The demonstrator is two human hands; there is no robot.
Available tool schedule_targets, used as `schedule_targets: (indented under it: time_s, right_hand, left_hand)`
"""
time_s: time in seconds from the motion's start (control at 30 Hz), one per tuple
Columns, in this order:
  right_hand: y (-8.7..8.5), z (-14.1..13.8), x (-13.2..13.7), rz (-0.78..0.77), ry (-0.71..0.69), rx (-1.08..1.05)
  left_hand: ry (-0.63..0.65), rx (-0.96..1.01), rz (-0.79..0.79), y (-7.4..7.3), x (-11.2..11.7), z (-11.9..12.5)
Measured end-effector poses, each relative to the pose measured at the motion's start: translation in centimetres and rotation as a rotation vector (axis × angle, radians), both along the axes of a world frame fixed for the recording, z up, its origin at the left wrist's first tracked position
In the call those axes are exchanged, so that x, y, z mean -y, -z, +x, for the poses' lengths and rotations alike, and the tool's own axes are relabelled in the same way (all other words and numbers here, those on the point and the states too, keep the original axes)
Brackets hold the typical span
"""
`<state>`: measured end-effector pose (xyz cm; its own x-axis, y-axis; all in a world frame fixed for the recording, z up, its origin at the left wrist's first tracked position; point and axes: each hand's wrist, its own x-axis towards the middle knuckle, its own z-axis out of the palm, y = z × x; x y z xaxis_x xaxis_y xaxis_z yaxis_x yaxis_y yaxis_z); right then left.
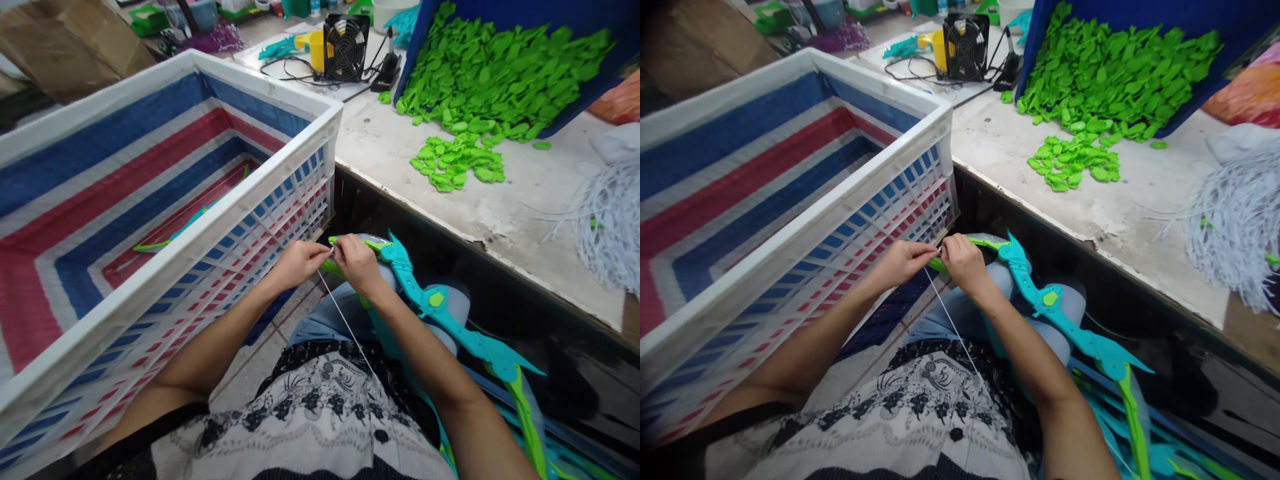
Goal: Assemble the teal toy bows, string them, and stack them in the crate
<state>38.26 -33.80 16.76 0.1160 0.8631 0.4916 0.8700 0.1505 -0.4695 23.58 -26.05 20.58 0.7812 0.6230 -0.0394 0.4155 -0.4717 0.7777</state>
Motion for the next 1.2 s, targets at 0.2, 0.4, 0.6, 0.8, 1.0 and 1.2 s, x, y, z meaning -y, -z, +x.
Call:
schedule_targets:
  time_s: [0.2,0.4,0.6,0.8,1.0,1.2]
  right_hand:
    - [0.6,-0.6,3.5,-0.099,-0.108,-0.096]
    - [4.6,7.2,15.6,-0.340,0.502,0.144]
    - [6.7,9.6,19.7,-0.584,0.572,0.306]
    - [5.2,9.1,17.4,-0.741,0.528,0.370]
    - [2.4,15.4,16.4,-0.892,0.296,-0.223]
    - [2.9,20.0,13.9,-1.152,-0.196,-0.904]
  left_hand:
    - [-0.072,-0.017,0.117,-0.3,2.0,-3.5]
    - [-0.474,0.123,0.324,2.8,6.6,-7.4]
    - [0.537,0.178,0.397,9.0,11.7,-4.0]
    - [0.997,0.019,0.723,10.3,13.9,5.6]
    - [0.957,-0.206,0.629,7.8,13.8,8.7]
    - [0.892,-0.448,0.221,7.3,11.3,9.6]
